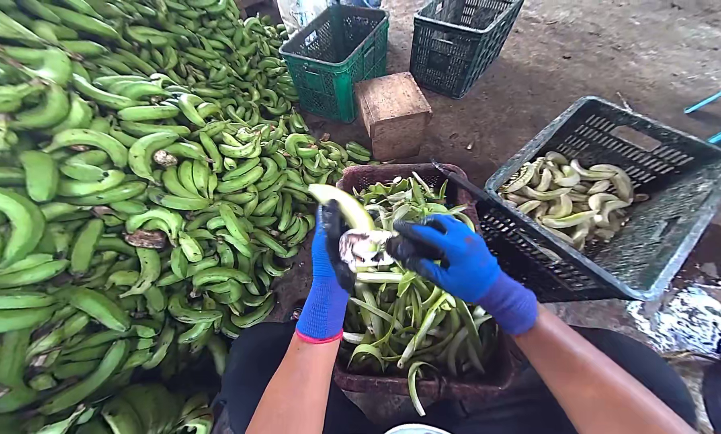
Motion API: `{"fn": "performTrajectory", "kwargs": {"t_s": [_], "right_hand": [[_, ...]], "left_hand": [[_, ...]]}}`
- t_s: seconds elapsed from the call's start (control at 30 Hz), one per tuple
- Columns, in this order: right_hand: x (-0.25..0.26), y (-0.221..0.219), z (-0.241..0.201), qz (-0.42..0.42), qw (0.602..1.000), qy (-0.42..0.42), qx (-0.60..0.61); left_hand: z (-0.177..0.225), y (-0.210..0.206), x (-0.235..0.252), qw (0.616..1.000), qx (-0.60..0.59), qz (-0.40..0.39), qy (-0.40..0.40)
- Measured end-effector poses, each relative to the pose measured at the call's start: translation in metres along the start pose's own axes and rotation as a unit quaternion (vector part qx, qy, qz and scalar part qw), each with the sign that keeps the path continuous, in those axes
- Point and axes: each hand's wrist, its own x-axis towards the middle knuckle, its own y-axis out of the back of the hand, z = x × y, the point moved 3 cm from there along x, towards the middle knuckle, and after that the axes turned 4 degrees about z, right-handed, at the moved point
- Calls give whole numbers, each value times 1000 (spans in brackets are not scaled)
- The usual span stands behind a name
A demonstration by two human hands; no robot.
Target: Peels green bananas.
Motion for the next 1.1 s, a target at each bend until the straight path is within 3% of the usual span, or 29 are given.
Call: {"fn": "performTrajectory", "kwargs": {"t_s": [0.07,0.13,0.23,0.3,0.43,0.53,0.63,0.67,0.7,0.77,0.83,0.9,0.97,1.1], "right_hand": [[-6,-10,-9,11,1000,16,-14],[-2,-8,-11,18,1000,2,-25],[7,8,-6,22,998,-57,-1],[9,18,2,34,998,-46,9],[11,24,17,33,999,15,-36],[16,26,28,-3,999,-46,-11],[23,30,36,-43,989,-134,54],[24,28,38,-51,985,-154,66],[24,24,38,-52,983,-162,63],[19,14,33,-53,986,-148,47],[10,2,19,-25,998,-63,7],[-1,-8,5,25,997,53,-40],[-7,-14,-1,71,988,111,-81],[-4,-11,-2,108,979,120,-122]], "left_hand": [[2,4,7,994,-56,83,-41],[5,0,6,990,-68,92,-82],[10,-18,-5,990,-91,-5,-105],[15,-22,-10,992,-59,-86,-73],[16,-16,-7,985,147,-95,-6],[15,-17,-18,947,260,-188,-1],[11,-29,-30,869,350,-346,51],[6,-32,-31,859,358,-359,72],[1,-31,-28,872,348,-333,89],[-9,-23,-18,933,277,-207,101],[-14,-10,-9,984,112,-79,113],[-15,1,2,981,-94,-64,157],[-16,5,10,956,-220,-104,166],[-8,2,14,941,-288,-98,147]]}}
